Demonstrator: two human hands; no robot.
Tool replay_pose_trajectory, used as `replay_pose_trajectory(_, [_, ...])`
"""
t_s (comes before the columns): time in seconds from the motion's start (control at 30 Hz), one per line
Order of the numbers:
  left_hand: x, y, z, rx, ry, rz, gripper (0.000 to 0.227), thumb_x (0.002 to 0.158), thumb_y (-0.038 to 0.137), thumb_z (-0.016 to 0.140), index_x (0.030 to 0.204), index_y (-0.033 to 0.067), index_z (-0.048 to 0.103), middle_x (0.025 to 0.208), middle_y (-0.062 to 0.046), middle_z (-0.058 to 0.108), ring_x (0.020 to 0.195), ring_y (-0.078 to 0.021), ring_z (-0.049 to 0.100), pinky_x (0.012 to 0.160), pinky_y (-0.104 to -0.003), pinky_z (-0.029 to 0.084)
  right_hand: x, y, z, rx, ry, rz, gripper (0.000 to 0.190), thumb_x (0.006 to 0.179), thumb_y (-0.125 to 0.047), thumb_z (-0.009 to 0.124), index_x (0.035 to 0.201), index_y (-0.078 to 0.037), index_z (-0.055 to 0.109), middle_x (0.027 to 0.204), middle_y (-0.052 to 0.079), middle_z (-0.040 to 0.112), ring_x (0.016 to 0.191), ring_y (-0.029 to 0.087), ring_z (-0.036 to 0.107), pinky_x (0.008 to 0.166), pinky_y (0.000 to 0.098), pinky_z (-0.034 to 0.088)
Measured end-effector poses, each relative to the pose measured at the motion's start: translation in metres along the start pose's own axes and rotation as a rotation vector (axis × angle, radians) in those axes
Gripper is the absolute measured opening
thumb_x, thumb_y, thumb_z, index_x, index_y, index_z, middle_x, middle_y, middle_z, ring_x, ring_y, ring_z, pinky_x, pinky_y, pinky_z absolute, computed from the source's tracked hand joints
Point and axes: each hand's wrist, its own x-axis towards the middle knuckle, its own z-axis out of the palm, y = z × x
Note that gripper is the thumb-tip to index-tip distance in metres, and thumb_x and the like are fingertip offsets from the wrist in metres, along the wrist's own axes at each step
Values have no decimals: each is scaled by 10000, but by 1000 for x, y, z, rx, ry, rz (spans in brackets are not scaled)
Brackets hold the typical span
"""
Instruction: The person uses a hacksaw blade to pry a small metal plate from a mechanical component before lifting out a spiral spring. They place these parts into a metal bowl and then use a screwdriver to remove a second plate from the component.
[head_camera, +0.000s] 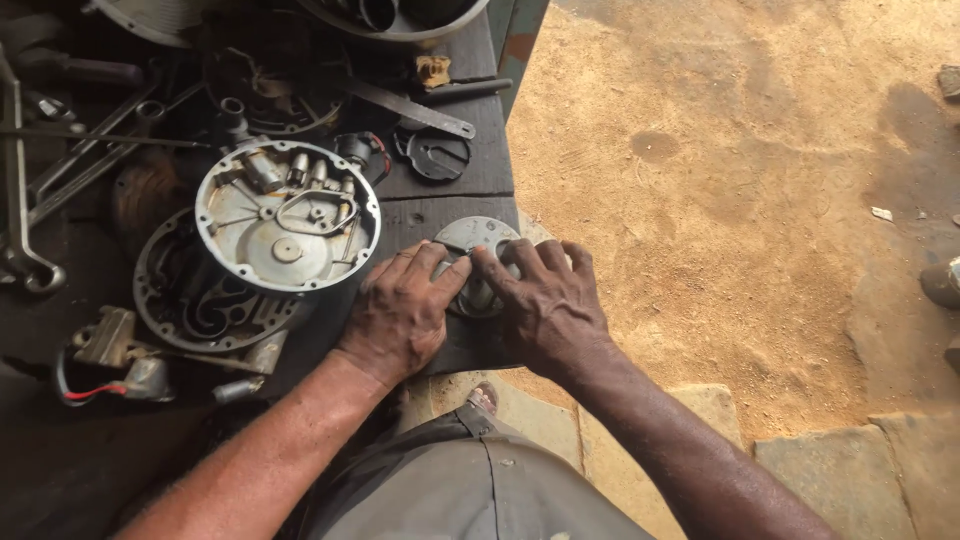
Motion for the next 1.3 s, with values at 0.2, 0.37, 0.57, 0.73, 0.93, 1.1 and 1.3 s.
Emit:
replay_pose_trajectory(0.2, [-12, -11, 0, -86, 77, -5, 428, 813, -64, 554, 1179, 69, 733, 1264, -212, 688, 1200, -383, 672, 1021, -454, 565, 1, 0, -3, 75, -33, 78, 890, 633, -357, 869, 1464, -319, 552, 1332, 104, 548, 1155, 295, 500, 1028, 478, 378])
replay_pose_trajectory(0.37, [-16, -15, 5, -132, 48, -41, 418, 832, -77, 537, 1181, 51, 728, 1262, -205, 702, 1223, -378, 666, 1061, -461, 549, -4, 4, 2, 111, -7, 75, 825, 661, -279, 852, 1431, -313, 556, 1326, 60, 550, 1182, 284, 503, 1006, 468, 410])
replay_pose_trajectory(0.57, [-11, -13, 4, -101, 85, -7, 493, 807, -77, 530, 1229, 83, 728, 1204, -176, 717, 1157, -364, 690, 1008, -471, 563, -5, 3, 5, 107, 18, 81, 818, 684, -282, 864, 1437, -322, 545, 1333, 53, 539, 1198, 284, 504, 1010, 471, 425])
replay_pose_trajectory(0.73, [-5, -5, 0, -26, 7, -58, 471, 836, -40, 536, 1229, 130, 732, 1151, -142, 696, 1093, -323, 701, 861, -484, 567, -3, 1, 5, 101, 4, 85, 858, 669, -298, 858, 1464, -325, 538, 1372, 66, 529, 1193, 300, 494, 984, 467, 433])
replay_pose_trajectory(0.93, [-9, -9, -7, -83, -40, -80, 540, 798, -59, 516, 1272, 112, 711, 1266, -195, 653, 1181, -385, 638, 975, -500, 527, 2, -1, -1, 54, -62, 109, 827, 734, -207, 769, 1506, -325, 497, 1339, 63, 538, 1157, 282, 539, 971, 457, 424])
replay_pose_trajectory(1.1, [-20, -3, -1, -105, -47, -108, 547, 819, -67, 507, 1288, 132, 706, 1363, -193, 633, 1341, -397, 560, 1169, -526, 409, -7, 2, 9, 102, 38, 62, 732, 788, -127, 708, 1472, -301, 515, 1303, 67, 554, 1105, 231, 624, 999, 448, 430])
replay_pose_trajectory(1.3, [-26, -3, 1, -127, -91, -140, 550, 827, -72, 497, 1274, 162, 715, 1408, -175, 608, 1400, -371, 498, 1198, -551, 331, -6, 5, 11, 93, -16, 87, 735, 792, -144, 723, 1475, -303, 502, 1299, 107, 533, 1071, 277, 619, 965, 461, 459])
